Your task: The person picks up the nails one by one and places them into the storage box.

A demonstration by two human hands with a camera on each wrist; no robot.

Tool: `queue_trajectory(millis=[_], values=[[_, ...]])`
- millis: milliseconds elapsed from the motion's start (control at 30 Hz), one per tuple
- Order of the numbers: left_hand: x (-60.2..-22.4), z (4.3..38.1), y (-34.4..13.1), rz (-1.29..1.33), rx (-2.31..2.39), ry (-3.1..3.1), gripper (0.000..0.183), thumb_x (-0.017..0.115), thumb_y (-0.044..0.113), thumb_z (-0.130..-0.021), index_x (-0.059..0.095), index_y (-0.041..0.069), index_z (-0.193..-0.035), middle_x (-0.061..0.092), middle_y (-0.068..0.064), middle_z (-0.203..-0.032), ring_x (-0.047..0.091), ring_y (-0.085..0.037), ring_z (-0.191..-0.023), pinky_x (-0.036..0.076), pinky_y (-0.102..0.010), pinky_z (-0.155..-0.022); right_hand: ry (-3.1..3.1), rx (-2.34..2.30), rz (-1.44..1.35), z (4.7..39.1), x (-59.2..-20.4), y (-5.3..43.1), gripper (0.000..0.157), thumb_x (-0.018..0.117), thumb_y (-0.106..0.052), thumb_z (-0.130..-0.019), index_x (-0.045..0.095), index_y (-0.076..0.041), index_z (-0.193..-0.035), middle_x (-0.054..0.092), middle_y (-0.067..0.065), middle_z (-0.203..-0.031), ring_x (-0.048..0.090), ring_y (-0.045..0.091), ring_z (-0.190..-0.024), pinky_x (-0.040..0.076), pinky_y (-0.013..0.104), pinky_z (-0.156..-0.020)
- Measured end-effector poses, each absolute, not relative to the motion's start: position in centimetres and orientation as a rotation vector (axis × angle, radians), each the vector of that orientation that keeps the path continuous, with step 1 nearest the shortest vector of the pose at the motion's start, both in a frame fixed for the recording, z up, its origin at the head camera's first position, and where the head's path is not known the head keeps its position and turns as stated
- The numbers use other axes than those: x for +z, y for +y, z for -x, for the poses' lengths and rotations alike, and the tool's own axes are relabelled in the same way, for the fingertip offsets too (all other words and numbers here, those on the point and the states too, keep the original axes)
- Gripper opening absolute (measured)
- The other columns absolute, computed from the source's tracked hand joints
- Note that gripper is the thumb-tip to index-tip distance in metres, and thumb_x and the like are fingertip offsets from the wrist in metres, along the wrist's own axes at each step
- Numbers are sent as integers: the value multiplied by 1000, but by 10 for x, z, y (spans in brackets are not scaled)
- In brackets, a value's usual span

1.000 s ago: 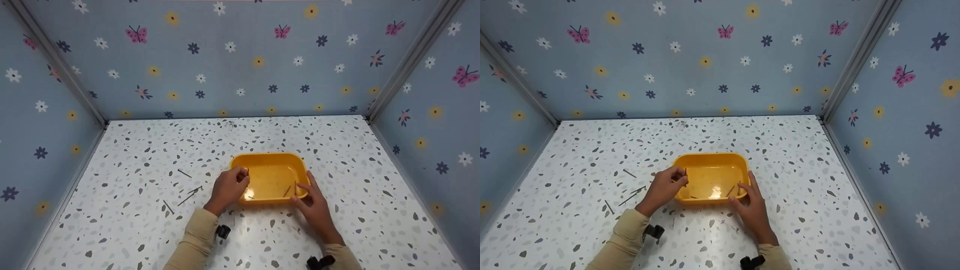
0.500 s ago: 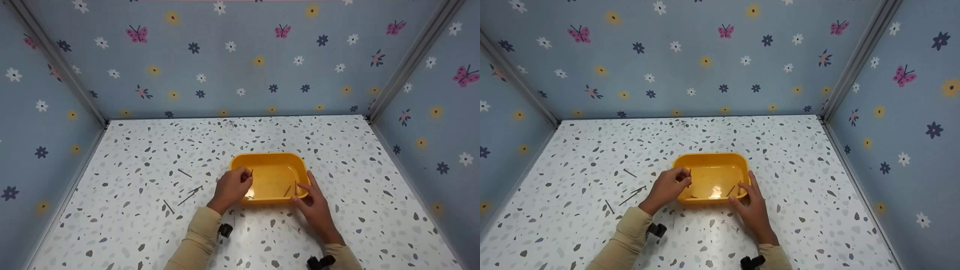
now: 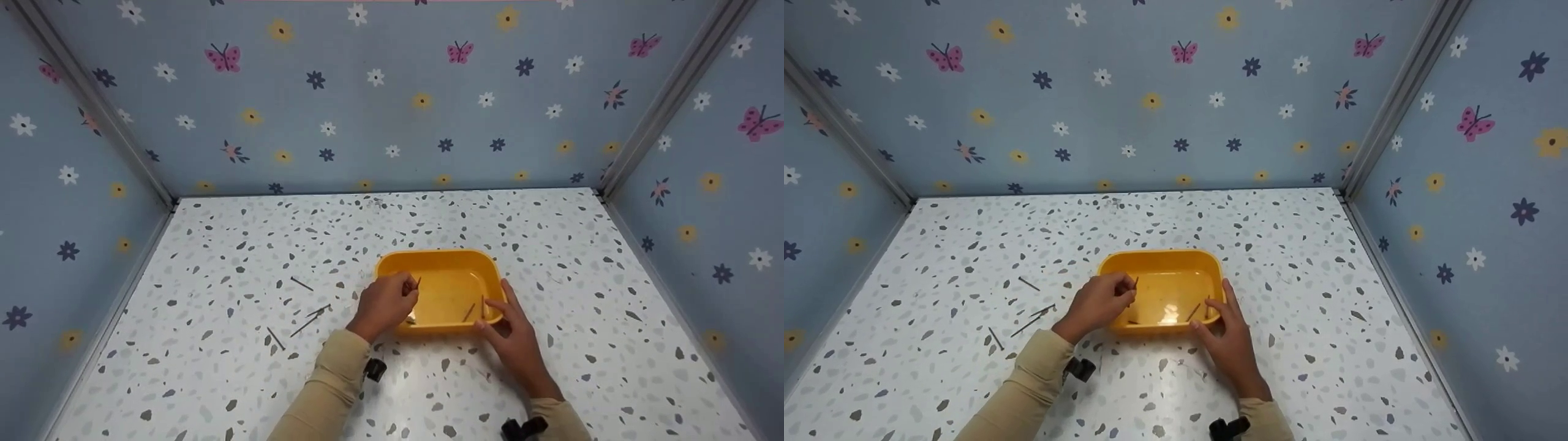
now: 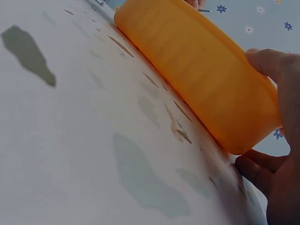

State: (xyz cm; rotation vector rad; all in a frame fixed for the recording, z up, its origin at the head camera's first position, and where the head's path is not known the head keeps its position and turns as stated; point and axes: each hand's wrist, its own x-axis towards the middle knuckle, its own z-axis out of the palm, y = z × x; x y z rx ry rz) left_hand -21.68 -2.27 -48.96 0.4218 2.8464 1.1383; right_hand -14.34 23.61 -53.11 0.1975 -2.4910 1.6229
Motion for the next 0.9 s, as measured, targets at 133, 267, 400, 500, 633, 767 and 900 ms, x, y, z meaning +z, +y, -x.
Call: queue_trajectory(millis=[133,267,400,500,633,767,900], values=[[-489,219,-18,-437,1104,2828,5,64,22,-95,66,19,-92,63,9,-78,58,-10,-66,47,-33,-60,-2490,1628,-194,143,-532,236,44,70,-18,-95,57,-1,-134,15,8,-166,36,32,-143,40,16,-100],[-489,221,-14,-433,1046,2820,6,64,21,-95,66,19,-90,63,9,-78,57,-11,-66,47,-34,-61,-2491,1630,-194,144,-532,237,44,70,-16,-95,57,-1,-135,14,9,-166,33,32,-145,40,19,-101],[-489,223,-11,-414,972,2816,7,65,21,-94,66,19,-88,62,8,-76,57,-13,-66,46,-33,-61,-2492,1637,-188,144,-531,236,44,70,-17,-95,57,-1,-134,14,8,-166,32,31,-146,41,20,-101],[-487,225,-10,-388,925,2792,7,65,22,-94,66,18,-89,61,6,-76,56,-14,-66,46,-32,-62,-2490,1644,-187,144,-531,235,43,70,-17,-95,58,-1,-134,14,8,-166,33,31,-145,42,19,-100],[-487,229,-6,-390,889,2765,9,65,23,-96,66,17,-90,61,4,-78,56,-15,-67,45,-31,-61,-2497,1626,-185,144,-532,235,43,69,-17,-96,57,0,-134,14,8,-166,35,35,-143,41,15,-98],[-487,232,-1,-433,847,2782,12,65,24,-96,66,17,-87,61,5,-78,55,-16,-68,43,-32,-61,-2520,1606,-165,144,-532,235,44,69,-19,-96,57,-2,-135,13,4,-167,32,34,-145,39,14,-99],[-487,234,4,-492,802,2794,13,65,23,-96,66,16,-85,60,5,-76,55,-16,-68,43,-33,-62,-2518,1618,-160,144,-530,235,44,70,-19,-96,57,-2,-134,13,5,-167,29,33,-146,39,17,-101]])
